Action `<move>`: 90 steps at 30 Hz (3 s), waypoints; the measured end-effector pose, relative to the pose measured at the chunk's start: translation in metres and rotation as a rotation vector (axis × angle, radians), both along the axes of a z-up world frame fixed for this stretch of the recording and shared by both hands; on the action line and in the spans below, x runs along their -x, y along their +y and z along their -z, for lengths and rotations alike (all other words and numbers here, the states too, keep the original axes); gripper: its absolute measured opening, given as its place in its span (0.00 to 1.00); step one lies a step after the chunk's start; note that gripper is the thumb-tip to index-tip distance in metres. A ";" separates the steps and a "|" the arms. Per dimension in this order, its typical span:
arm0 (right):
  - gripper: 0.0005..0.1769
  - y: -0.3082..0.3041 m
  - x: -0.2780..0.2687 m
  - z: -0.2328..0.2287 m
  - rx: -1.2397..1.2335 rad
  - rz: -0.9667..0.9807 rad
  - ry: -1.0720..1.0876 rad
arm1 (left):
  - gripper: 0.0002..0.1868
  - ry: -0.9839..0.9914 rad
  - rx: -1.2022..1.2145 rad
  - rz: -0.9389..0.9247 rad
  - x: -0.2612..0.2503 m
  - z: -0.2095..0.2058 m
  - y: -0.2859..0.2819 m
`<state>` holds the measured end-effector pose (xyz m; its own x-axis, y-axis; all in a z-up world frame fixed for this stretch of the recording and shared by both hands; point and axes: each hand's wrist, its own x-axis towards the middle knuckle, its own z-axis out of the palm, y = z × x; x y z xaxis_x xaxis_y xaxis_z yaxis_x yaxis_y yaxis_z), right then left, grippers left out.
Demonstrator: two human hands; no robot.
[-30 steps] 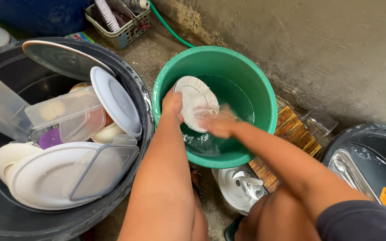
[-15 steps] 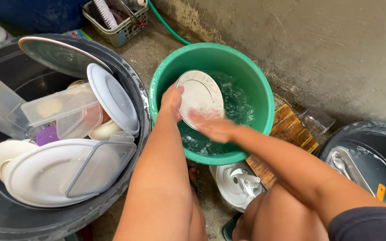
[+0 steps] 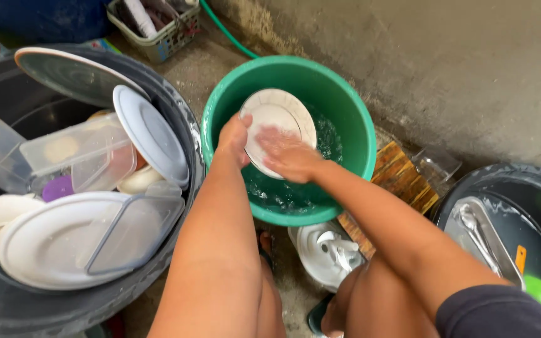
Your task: Washing various dishes, plastic containers, and kitchen utensils in water basins.
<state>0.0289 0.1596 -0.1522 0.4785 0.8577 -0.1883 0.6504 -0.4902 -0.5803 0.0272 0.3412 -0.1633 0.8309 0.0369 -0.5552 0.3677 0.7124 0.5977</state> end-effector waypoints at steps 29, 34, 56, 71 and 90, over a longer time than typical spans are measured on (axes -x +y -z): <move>0.62 -0.015 0.015 -0.031 0.634 -0.070 -0.468 | 0.25 -0.097 -0.352 -0.046 0.006 -0.042 -0.012; 0.64 -0.010 0.031 0.009 -0.050 0.042 -0.117 | 0.24 -0.206 -0.339 -0.121 -0.017 0.016 -0.004; 0.28 -0.022 0.019 0.022 0.040 0.176 -0.443 | 0.27 -0.084 0.055 0.006 -0.009 0.002 0.000; 0.57 -0.048 0.003 -0.008 0.673 0.150 -0.369 | 0.29 0.202 -0.267 0.257 -0.014 0.012 -0.046; 0.62 0.000 0.013 0.051 -0.240 0.102 0.053 | 0.20 0.385 -0.362 -0.036 -0.048 0.084 -0.027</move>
<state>0.0160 0.1599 -0.2036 0.5601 0.8284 -0.0122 0.5703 -0.3962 -0.7196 0.0750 0.3146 -0.2476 0.5644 0.3076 -0.7661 0.5882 0.5013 0.6346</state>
